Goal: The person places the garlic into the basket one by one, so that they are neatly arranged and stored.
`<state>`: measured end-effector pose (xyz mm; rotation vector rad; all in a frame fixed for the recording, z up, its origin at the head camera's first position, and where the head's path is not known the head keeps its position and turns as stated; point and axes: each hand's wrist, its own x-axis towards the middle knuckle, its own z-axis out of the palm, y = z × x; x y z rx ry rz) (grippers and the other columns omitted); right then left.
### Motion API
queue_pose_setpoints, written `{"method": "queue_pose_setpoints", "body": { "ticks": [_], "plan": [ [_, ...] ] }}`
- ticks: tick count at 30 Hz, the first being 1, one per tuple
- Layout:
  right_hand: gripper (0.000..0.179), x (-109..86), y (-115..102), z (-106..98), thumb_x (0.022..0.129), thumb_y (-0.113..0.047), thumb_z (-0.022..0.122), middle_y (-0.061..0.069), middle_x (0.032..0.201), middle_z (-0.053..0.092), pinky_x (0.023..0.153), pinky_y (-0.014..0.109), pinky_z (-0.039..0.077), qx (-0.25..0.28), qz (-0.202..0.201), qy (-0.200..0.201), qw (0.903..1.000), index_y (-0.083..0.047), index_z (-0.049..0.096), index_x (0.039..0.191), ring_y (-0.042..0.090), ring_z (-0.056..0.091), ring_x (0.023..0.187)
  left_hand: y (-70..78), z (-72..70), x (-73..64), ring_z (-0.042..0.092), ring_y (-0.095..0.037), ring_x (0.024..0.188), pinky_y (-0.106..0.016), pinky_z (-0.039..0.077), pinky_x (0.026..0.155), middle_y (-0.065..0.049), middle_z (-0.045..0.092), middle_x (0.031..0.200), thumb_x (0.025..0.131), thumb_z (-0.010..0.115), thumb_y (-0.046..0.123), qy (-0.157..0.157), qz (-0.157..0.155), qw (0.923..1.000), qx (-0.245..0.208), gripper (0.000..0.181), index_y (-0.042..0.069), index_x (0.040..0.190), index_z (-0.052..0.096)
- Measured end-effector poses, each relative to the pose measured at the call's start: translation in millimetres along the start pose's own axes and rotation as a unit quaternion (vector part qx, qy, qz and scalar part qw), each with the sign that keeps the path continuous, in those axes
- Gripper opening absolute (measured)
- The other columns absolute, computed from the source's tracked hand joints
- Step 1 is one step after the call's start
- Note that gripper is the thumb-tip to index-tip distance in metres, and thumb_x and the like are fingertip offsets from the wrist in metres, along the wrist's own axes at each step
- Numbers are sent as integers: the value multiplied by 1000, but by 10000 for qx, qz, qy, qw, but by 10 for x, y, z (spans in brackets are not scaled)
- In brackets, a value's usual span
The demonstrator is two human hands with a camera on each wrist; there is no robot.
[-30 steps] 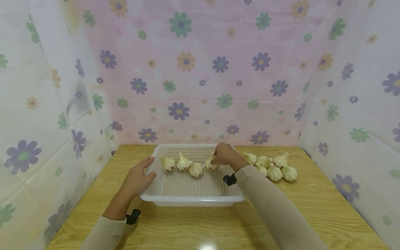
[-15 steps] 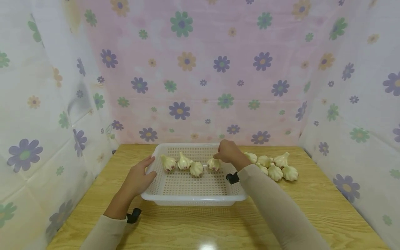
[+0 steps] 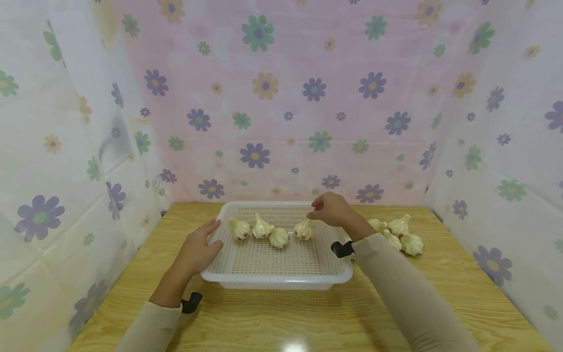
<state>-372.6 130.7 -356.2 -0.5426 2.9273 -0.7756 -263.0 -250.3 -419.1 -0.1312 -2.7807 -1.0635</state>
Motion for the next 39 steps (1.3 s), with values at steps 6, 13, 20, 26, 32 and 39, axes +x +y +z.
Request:
{"method": "queue_pose_setpoints", "body": {
  "ticks": [6, 13, 20, 26, 32, 39],
  "plan": [
    [51, -108, 76, -134, 95, -36, 74, 11, 125, 72, 96, 49, 56, 391, -25, 94, 9992, -7, 66, 136, 32, 67, 116, 22, 1, 7, 33, -43, 151, -59, 43, 112, -14, 34, 167, 95, 57, 20, -22, 4, 10000, 59, 66, 6, 158, 43],
    [51, -350, 210, -303, 97, -39, 70, 15, 135, 66, 100, 52, 55, 959, -90, 172, 9952, -9, 64, 138, 38, 62, 126, 65, -4, 11, 32, -46, 151, -63, 35, 116, -19, 34, 166, 94, 57, 18, -47, 42, 9996, 292, 67, 1, 157, 41],
    [48, -669, 426, -427, 98, -48, 68, 11, 136, 67, 97, 55, 56, 1031, -228, 736, 9917, -16, 67, 133, 38, 66, 122, 127, -55, 25, 36, -51, 147, -64, 38, 114, -28, 35, 162, 93, 58, 17, -269, 264, 9972, 646, 69, -7, 155, 40],
    [50, -1002, 684, -504, 97, -53, 67, 12, 138, 65, 94, 54, 57, 1432, -71, 1220, 9821, -17, 68, 131, 35, 66, 119, 192, -180, 103, 42, -50, 144, -64, 43, 110, -30, 44, 157, 98, 56, 18, -516, 307, 9952, 778, 59, -8, 150, 47],
    [49, -1190, 936, -551, 99, -50, 64, 11, 135, 67, 88, 44, 58, 1271, -17, 1453, 9812, -18, 66, 135, 35, 63, 121, 230, -263, 192, 50, -46, 139, -60, 50, 102, -27, 45, 157, 100, 55, 21, -619, 66, 9959, 651, 57, -1, 152, 47],
    [47, -1285, 1185, -652, 100, -48, 63, 12, 132, 68, 78, 26, 56, 1027, 7, 1774, 9788, -18, 65, 137, 20, 65, 113, 137, -172, 273, 44, -47, 144, -62, 46, 108, -27, 42, 159, 100, 56, 20, -482, -37, 9979, 428, 62, -2, 156, 41]
  ]
}}
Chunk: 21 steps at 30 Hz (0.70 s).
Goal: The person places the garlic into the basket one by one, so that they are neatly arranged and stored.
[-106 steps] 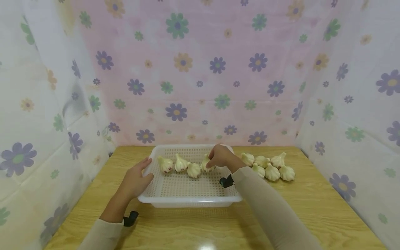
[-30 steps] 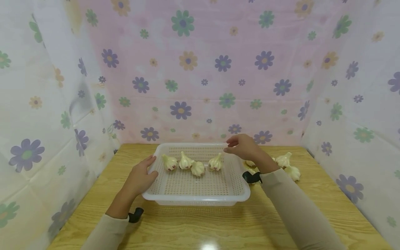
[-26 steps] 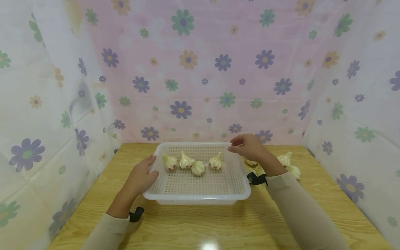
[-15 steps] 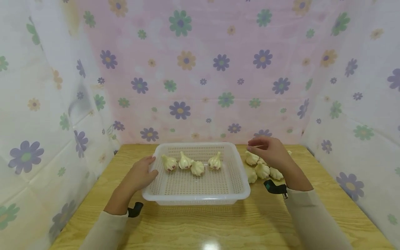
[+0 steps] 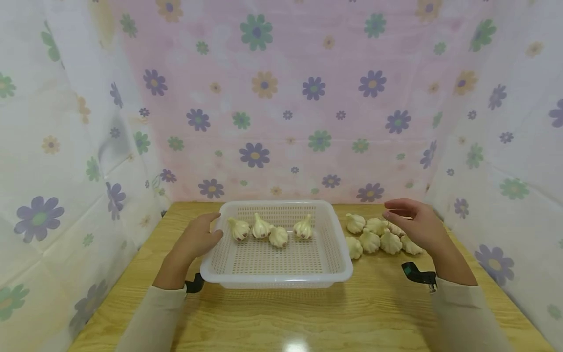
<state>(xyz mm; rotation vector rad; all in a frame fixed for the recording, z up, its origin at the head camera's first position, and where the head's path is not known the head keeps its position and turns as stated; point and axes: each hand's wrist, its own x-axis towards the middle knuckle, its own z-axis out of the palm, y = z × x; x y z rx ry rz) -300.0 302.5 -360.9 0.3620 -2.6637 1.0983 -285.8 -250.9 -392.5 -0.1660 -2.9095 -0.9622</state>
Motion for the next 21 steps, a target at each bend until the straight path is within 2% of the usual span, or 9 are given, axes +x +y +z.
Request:
{"method": "queue_pose_setpoints", "body": {
  "ticks": [2, 4, 6, 8, 11, 18, 21],
  "plan": [
    [47, 0, 62, -55, 100, -48, 63, 13, 134, 67, 80, 26, 56, -64, 11, 52, 10000, -19, 65, 137, 9, 63, 111, -22, 39, 15, 46, -47, 142, -62, 46, 108, -28, 41, 159, 99, 57, 19, 61, 12, 10000, -69, 63, -3, 156, 41],
    [49, -4, 129, -106, 100, -50, 63, 12, 136, 66, 85, 33, 56, -95, 105, 89, 9999, -20, 64, 138, 5, 60, 111, -44, 73, 21, 49, -47, 140, -61, 47, 107, -28, 42, 158, 99, 57, 18, 113, 47, 9999, -121, 63, -5, 155, 40],
    [52, -13, 209, -154, 100, -51, 62, 14, 138, 64, 88, 43, 56, -77, 227, 101, 9997, -18, 63, 140, 12, 60, 116, -68, 100, 21, 51, -47, 137, -61, 49, 105, -29, 42, 158, 98, 56, 17, 157, 88, 9998, -114, 63, -6, 155, 40],
    [57, -29, 310, -195, 100, -52, 62, 16, 142, 60, 91, 53, 53, -44, 383, 81, 9992, -17, 60, 144, 25, 58, 123, -89, 122, 21, 51, -47, 137, -62, 49, 105, -28, 42, 158, 98, 57, 17, 194, 75, 9997, -90, 63, -5, 155, 40],
    [62, -49, 491, -239, 99, -53, 62, 20, 146, 56, 93, 60, 50, 42, 586, 44, 9983, -14, 56, 148, 40, 52, 129, -104, 143, 23, 50, -48, 138, -62, 48, 106, -28, 43, 158, 98, 56, 18, 252, 72, 9997, 31, 63, -4, 155, 41],
    [74, -96, 851, -265, 98, -53, 64, 27, 159, 40, 101, 69, 43, 355, 952, -356, 9942, -11, 44, 157, 48, 42, 140, -78, 154, 44, 49, -49, 138, -63, 47, 106, -28, 45, 157, 97, 57, 21, 386, 31, 9989, 252, 62, -2, 154, 45],
    [79, -105, 973, -245, 98, -52, 65, 28, 162, 35, 104, 69, 42, 442, 1004, -529, 9926, -8, 40, 159, 51, 39, 143, -65, 152, 45, 48, -49, 139, -63, 46, 107, -28, 45, 156, 97, 56, 20, 406, 33, 9987, 323, 62, -2, 154, 45]
  ]
}}
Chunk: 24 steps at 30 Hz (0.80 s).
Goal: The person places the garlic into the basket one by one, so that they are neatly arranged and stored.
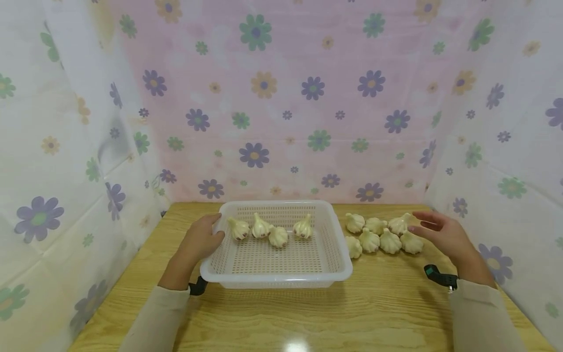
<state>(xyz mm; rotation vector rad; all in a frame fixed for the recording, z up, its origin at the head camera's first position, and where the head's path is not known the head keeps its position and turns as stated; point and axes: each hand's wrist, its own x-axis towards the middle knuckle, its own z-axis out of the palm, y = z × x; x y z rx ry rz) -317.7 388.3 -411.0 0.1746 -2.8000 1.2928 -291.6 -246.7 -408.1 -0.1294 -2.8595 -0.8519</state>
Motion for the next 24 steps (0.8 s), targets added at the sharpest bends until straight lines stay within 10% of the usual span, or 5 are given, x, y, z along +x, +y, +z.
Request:
{"method": "queue_pose_setpoints", "body": {
  "ticks": [9, 12, 19, 24],
  "plan": [
    [80, 8, 375, 80, 96, -49, 69, 26, 163, 33, 81, 11, 49, 168, 71, -144, 9997, -9, 39, 160, 50, 39, 143, -20, 18, -21, 53, -46, 136, -60, 51, 103, -25, 45, 158, 98, 56, 22, -2, -122, 9998, -123, 62, 0, 155, 43],
    [82, 2, 441, 95, 97, -47, 70, 27, 164, 31, 80, 10, 49, 318, 81, -248, 9992, -9, 36, 161, 50, 38, 143, -19, 19, -25, 53, -45, 136, -60, 52, 102, -25, 44, 158, 99, 55, 22, 4, -133, 9998, -114, 63, 1, 156, 42],
    [84, 4, 487, 106, 97, -46, 70, 29, 161, 33, 99, 56, 49, 187, 153, -427, 9988, -4, 35, 160, 50, 35, 143, -10, 35, -23, 53, -45, 136, -60, 52, 101, -25, 44, 158, 98, 56, 23, 42, -87, 9999, -75, 63, 1, 156, 43],
    [85, 6, 515, 105, 96, -47, 71, 29, 161, 34, 90, 31, 53, 174, 231, -440, 9986, -4, 35, 160, 49, 37, 142, 9, 36, -23, 50, -46, 139, -61, 50, 104, -25, 44, 158, 99, 56, 23, 42, -89, 9999, -43, 63, 1, 156, 43]
  ]
}}
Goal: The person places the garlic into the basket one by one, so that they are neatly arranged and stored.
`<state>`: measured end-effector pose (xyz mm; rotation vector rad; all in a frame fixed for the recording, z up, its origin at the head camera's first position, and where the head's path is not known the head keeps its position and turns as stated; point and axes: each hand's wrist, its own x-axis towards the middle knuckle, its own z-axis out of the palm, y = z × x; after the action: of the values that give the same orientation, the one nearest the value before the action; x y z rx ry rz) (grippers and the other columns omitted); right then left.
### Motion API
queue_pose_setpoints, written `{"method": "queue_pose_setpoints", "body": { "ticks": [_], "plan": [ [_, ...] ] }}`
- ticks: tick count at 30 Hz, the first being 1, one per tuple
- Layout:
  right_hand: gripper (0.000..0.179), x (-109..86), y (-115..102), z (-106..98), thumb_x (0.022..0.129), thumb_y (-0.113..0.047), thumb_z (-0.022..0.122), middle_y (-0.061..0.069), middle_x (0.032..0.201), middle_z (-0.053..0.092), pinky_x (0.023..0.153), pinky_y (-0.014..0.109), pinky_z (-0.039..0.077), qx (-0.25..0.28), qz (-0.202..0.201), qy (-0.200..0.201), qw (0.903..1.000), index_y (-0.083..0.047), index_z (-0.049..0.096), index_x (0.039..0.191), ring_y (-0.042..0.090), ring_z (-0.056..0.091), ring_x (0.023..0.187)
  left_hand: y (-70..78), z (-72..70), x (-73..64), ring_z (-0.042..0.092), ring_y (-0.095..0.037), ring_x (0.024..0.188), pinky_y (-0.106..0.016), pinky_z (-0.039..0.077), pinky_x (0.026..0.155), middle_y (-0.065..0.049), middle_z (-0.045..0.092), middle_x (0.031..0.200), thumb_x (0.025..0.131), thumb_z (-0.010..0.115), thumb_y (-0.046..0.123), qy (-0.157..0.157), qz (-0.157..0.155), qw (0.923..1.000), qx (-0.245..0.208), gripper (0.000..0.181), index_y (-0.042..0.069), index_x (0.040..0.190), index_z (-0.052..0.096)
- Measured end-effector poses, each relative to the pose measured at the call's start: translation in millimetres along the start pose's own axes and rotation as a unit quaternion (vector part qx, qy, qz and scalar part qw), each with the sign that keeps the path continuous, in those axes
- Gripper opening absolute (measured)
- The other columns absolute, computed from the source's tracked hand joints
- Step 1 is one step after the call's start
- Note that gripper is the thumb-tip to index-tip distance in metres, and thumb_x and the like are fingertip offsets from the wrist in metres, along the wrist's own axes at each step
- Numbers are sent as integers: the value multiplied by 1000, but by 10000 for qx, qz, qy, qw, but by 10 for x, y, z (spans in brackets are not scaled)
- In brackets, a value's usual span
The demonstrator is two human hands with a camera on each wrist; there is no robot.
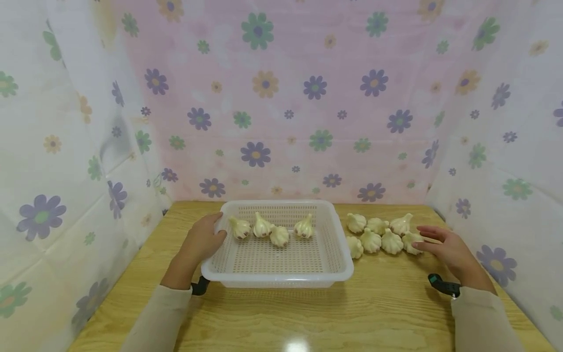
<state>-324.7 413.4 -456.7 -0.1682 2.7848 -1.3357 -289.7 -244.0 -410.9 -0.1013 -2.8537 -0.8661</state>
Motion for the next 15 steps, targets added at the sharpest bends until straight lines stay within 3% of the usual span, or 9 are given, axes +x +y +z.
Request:
{"method": "queue_pose_setpoints", "body": {
  "ticks": [3, 7, 15],
  "plan": [
    [85, -21, 16, -5, 96, -46, 71, 30, 161, 34, 85, 22, 52, 32, 55, -29, 10000, -3, 35, 160, 48, 38, 142, 13, 12, -1, 49, -47, 139, -62, 49, 105, -25, 44, 158, 99, 56, 23, -27, -13, 10000, -2, 63, 1, 156, 43],
    [86, -39, 38, -10, 96, -46, 71, 31, 161, 33, 86, 23, 53, 36, 105, -55, 9999, -2, 34, 160, 48, 37, 142, 15, 30, -9, 55, -44, 134, -59, 52, 102, -25, 44, 158, 99, 56, 23, -36, -39, 10000, -6, 63, 1, 156, 43],
    [85, 16, 60, 40, 95, -41, 73, 31, 162, 33, 80, 11, 48, 205, 56, 37, 9998, -1, 35, 159, 48, 37, 143, -7, -1, -17, 53, -45, 136, -60, 51, 102, -26, 44, 158, 99, 56, 23, 21, 41, 10000, 50, 63, 0, 156, 42]
  ]
}}
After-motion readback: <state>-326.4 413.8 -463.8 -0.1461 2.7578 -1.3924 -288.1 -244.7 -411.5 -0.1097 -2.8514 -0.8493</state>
